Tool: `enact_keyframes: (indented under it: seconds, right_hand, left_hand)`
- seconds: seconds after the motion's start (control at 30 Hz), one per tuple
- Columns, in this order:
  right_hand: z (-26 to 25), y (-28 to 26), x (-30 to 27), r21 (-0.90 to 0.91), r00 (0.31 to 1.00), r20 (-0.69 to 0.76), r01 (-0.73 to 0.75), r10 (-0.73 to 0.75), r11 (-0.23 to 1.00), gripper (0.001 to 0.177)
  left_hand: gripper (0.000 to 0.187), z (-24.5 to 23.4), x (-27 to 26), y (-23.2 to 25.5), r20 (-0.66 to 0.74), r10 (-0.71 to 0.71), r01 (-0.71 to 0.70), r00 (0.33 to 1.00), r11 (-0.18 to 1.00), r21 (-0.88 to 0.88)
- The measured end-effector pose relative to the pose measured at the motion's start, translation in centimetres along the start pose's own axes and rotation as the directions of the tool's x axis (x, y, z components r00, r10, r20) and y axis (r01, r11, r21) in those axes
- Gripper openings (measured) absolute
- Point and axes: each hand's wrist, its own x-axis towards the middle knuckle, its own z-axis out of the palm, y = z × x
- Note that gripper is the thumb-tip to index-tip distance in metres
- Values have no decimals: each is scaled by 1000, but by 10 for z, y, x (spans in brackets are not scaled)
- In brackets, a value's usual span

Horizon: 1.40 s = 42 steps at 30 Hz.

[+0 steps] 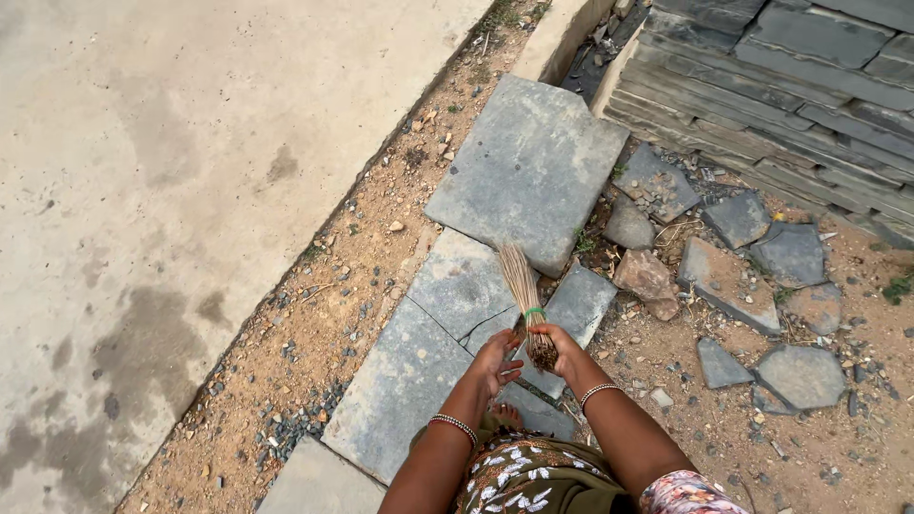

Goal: The person sweeps an outdoor dirt area and a stone walkway using a broom made of a bundle of sticks, clearing dust and debris from the surfaces.

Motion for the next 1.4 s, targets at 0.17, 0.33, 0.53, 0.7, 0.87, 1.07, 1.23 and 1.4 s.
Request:
enact_keyframes:
  seconds: [0.17,0.33,0.53,0.7,0.87,1.07,1.23,1.4]
  right_hand:
    - [-41,-39,-22,220,902,-416,219,-112,951,16]
    - [-45,-57,-27,490,944,-313,254,-104,834,22]
    - [19,-17,6,427,946,-216,314,-242,848,21]
    - [54,12,-4,394,899,-327,410,-291,823,25]
    - [84,21,-24,136,682,-728,244,-70,960,69]
    - [69,36,19,342,756,-654,259,31,904,73]
    - [118,23,79,171,814,-580,105,14,980,74]
    - [200,7,122,-270,943,-237,168,-235,948,72]
  left_hand:
    - [61,32,20,36,122,-86,55,989,969,239]
    - [63,53,51,76,218,-182,50,959,864,501]
    - [55,53,77,119,161,-221,86,962,802,591]
    - [49,35,97,132,131,-319,136,938,691,710]
    - [49,16,99,120,137,-448,183,884,600,779]
    - [53,-23,98,144,216,-525,204,823,629,750]
    - [56,-84,115,181,179,-363,204,914,795,571]
    - [49,-140,114,214,-53,-203,206,978,881,425]
